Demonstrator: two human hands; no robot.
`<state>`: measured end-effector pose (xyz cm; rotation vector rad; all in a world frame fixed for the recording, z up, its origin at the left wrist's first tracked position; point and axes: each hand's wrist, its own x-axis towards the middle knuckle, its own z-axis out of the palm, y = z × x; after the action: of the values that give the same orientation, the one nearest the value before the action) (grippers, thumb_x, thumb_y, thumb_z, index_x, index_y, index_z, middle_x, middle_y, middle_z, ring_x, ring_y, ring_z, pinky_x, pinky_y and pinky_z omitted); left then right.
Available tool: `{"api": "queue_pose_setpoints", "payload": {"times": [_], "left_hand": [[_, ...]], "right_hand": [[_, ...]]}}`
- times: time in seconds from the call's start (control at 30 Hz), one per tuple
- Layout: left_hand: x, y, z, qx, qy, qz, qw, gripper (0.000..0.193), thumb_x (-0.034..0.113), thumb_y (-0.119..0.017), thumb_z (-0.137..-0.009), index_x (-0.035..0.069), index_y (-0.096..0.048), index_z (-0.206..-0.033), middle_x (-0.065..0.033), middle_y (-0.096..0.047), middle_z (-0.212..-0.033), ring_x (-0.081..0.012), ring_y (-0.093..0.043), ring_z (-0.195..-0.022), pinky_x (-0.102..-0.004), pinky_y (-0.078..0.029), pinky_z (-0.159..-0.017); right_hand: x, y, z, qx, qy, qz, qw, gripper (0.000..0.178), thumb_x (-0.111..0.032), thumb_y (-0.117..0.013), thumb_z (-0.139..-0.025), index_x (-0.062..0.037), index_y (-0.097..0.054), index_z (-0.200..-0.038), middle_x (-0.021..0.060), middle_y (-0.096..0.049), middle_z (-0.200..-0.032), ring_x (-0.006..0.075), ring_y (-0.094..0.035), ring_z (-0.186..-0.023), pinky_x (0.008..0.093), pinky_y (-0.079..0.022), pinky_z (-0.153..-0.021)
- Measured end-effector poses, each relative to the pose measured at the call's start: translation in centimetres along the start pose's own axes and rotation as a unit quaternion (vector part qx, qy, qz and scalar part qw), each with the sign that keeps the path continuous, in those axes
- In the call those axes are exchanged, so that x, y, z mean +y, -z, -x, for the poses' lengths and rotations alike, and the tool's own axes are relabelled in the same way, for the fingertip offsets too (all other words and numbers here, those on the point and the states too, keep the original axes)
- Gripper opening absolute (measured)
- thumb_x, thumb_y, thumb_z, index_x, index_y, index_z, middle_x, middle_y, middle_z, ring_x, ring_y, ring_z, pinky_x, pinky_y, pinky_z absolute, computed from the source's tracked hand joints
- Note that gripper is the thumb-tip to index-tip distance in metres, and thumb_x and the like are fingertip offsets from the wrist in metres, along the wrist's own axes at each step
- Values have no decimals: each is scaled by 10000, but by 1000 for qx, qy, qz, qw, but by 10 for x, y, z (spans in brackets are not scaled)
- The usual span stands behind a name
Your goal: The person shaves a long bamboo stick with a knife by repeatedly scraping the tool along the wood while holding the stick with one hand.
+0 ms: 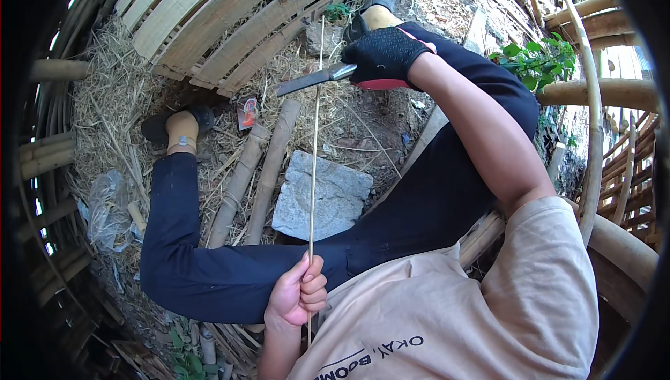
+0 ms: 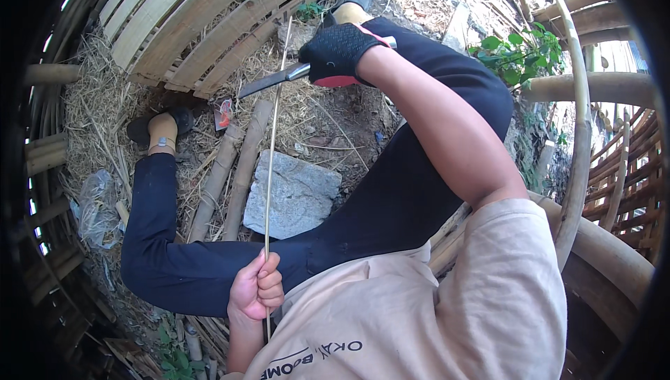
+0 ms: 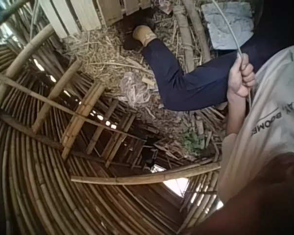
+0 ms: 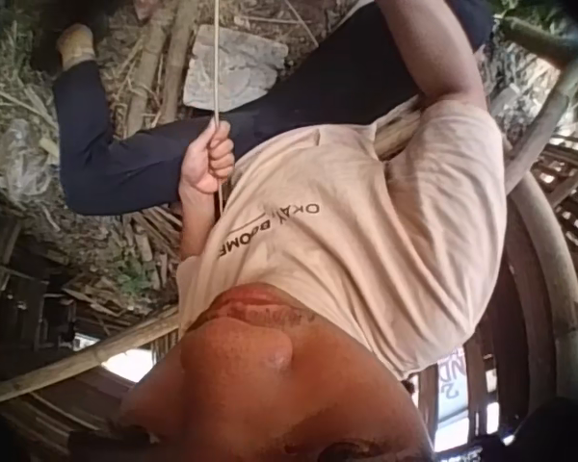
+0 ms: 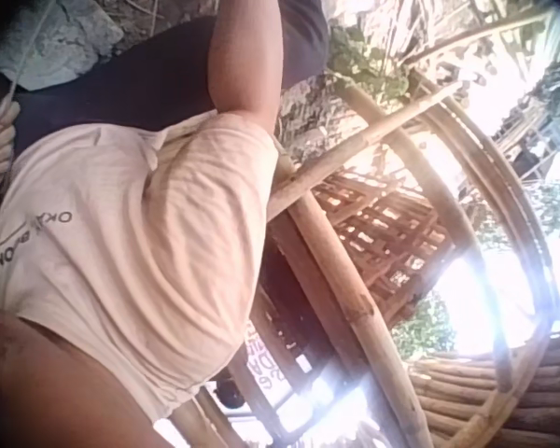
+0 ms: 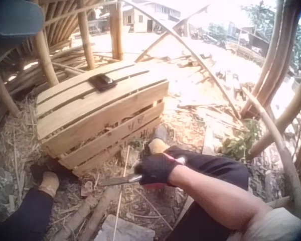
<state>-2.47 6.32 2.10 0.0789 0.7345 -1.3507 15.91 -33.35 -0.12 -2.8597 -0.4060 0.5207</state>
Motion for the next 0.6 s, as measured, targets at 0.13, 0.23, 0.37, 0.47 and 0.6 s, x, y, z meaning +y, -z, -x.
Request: {"api": "queue_pose_setpoints", "payload": {"times": [0.13,0.23,0.37,0.47,0.6], "left_hand": [[-15,12,12,-30,-32,28,999,413,399,-294,-1116,127,-371,-815,58,-236,-560,-50,-176,-427,-228,-170,-394],[-20,14,13,-32,-53,-8,998,417,398,-282,-1118,120,-369,-821,54,-238,-560,-54,-171,-424,-234,-165,-395],[-20,18,20,-32,-75,-54,995,421,401,-278,-1118,116,-374,-823,53,-239,-559,-54,-169,-424,-238,-162,-396],[-18,13,25,13,-79,-97,992,445,419,-296,-1113,121,-384,-795,63,-238,-541,-45,-157,-422,-232,-158,-393],[-22,13,31,3,-80,-95,992,452,420,-295,-1113,114,-382,-793,62,-244,-539,-43,-162,-421,-232,-156,-391]], "right_hand": [[-12,-5,6,-21,20,-10,1000,273,-305,-688,-852,-77,-699,-1000,165,-711,-852,359,-707,-874,467,-550,-778],[-4,-9,1,-13,6,-63,998,273,-322,-679,-864,-85,-698,-998,165,-710,-866,354,-703,-857,455,-539,-775],[-16,6,7,13,-1,-68,998,292,-300,-656,-849,-82,-709,-1036,182,-717,-883,361,-706,-870,457,-545,-800],[-18,8,12,39,0,-65,997,281,-337,-665,-871,-101,-701,-1018,161,-714,-873,346,-704,-856,451,-538,-788],[-20,8,15,40,-2,-68,997,287,-379,-688,-877,-127,-715,-1011,137,-717,-874,332,-704,-849,440,-544,-776]]}}
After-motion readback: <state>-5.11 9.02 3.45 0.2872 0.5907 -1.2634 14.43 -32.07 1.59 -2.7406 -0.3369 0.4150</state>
